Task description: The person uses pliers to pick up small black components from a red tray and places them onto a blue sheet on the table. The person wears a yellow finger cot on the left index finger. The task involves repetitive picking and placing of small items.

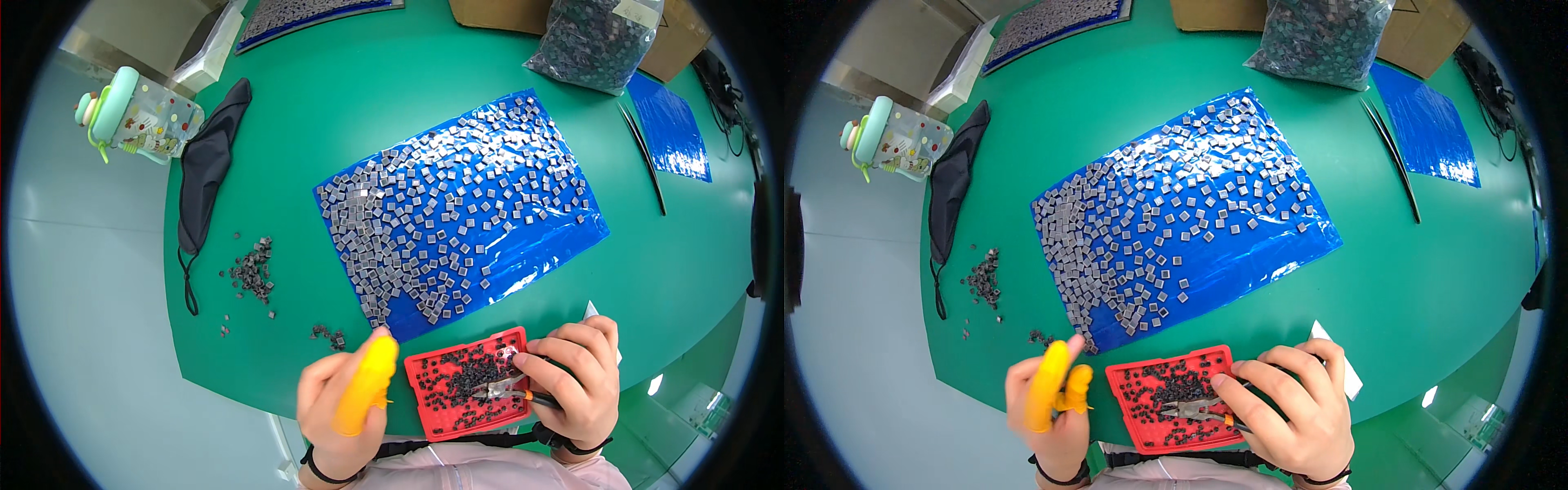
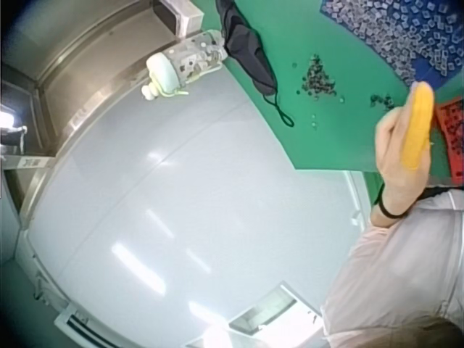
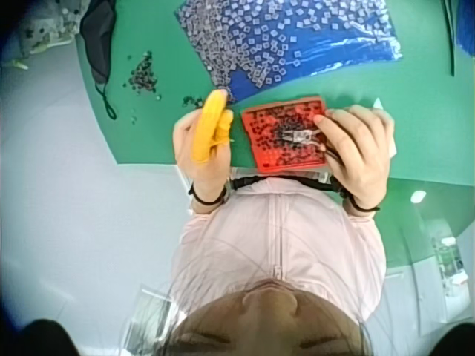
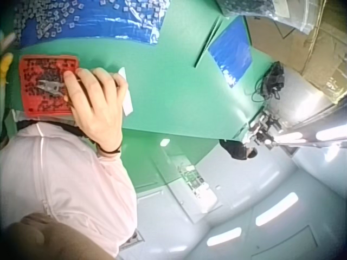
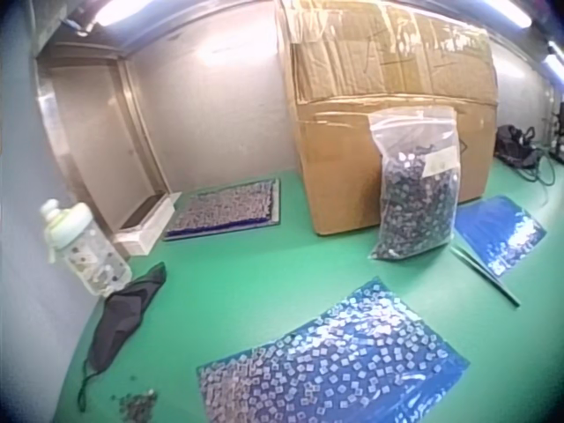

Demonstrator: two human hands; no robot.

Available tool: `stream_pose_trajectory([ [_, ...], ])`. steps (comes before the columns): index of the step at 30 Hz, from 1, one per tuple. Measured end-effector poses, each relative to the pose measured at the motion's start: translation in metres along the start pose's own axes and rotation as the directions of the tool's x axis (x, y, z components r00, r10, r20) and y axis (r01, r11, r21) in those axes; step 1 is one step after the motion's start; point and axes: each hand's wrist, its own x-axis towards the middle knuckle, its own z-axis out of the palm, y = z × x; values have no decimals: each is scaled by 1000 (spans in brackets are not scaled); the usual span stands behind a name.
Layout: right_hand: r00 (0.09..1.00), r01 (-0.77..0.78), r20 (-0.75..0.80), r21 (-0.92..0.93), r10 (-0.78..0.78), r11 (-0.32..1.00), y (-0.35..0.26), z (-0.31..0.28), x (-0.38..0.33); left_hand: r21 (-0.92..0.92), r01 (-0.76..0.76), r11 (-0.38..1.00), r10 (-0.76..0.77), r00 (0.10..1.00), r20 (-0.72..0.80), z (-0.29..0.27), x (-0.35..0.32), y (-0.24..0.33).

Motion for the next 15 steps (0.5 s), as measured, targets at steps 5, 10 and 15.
stream_pose_trajectory([
  [5, 1000, 0, 3, 6, 0, 1000, 1, 0, -1, 16, 26, 1000, -24, 995, -100, -5, -7, -11],
  [10, 999, 24, -23, 14, -24, 1000, 0, 3, 2, -19, -1, 1000, 2, 999, 38, -5, -2, -2],
  [15, 1000, 20, -22, 7, -20, 1000, -1, 0, 3, -27, -36, 999, 38, 997, 62, -1, 0, -5],
])
